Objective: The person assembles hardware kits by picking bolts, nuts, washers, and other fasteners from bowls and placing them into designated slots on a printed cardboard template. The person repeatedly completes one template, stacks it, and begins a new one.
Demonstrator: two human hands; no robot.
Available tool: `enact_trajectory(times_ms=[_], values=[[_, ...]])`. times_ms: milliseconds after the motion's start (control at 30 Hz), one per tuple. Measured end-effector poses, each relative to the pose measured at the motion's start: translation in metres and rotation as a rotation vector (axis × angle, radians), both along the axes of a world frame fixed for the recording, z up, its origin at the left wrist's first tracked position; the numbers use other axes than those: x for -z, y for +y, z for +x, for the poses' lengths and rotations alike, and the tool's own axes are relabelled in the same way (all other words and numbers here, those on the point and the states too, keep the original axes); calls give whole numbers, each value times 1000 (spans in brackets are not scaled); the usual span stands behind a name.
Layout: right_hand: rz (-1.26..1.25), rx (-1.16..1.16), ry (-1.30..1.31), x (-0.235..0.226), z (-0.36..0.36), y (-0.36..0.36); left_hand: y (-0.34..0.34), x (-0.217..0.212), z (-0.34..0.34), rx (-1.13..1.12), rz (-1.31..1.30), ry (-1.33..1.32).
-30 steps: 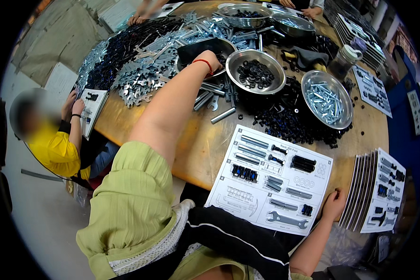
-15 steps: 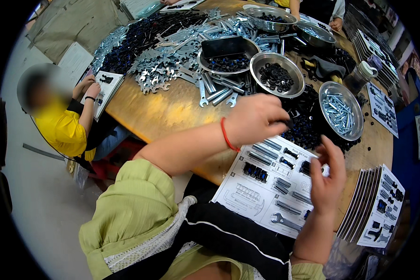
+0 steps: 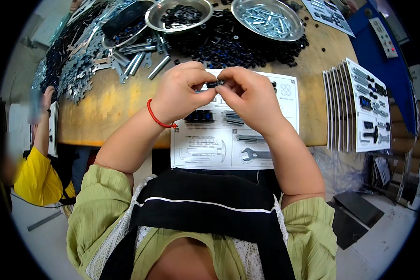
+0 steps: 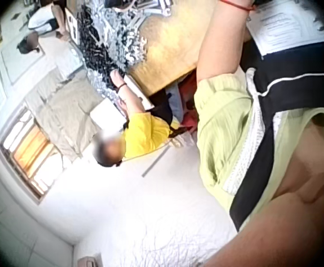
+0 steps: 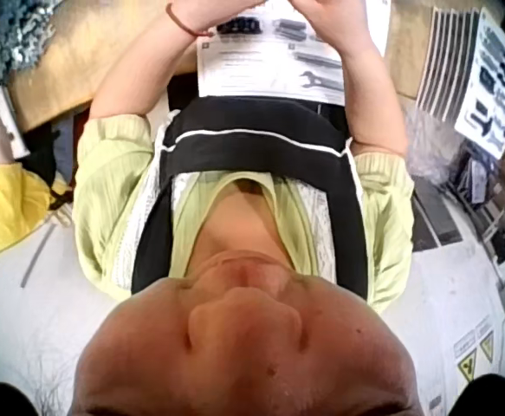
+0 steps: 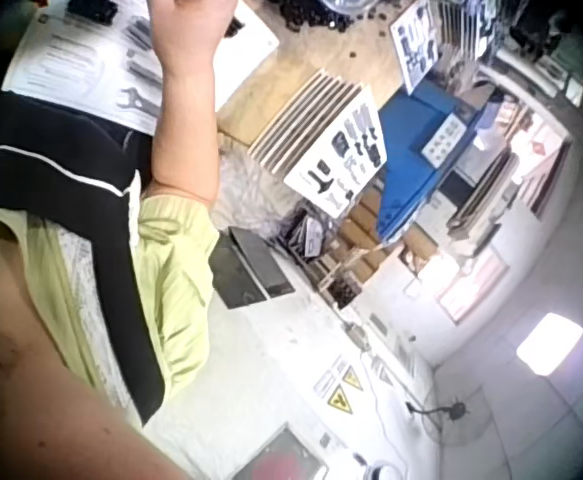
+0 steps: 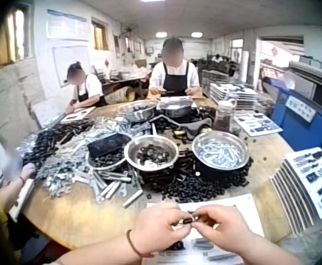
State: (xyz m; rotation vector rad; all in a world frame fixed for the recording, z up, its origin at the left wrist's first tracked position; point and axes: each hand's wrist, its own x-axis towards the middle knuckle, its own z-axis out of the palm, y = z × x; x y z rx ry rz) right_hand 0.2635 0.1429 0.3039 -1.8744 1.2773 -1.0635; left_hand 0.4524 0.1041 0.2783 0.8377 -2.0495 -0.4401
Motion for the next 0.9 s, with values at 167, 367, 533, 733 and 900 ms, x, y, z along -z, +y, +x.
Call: enact_trajectory(times_ms=[167,367,533,733,900], values=[[119,119,69,23,-23,3,2,17,-19,-35,94,-267],[154,153,517,61,-41,-5,0,52,-43,-106,155,-667],[141,143,670,67,-36,-4,1,57,-45,-89,211,-644],[120,64,664,75,-34,-10,0,62,-48,-83,243,-621],[156,84,695,78,-28,-11,2,61,-49,-99,286,-633]])
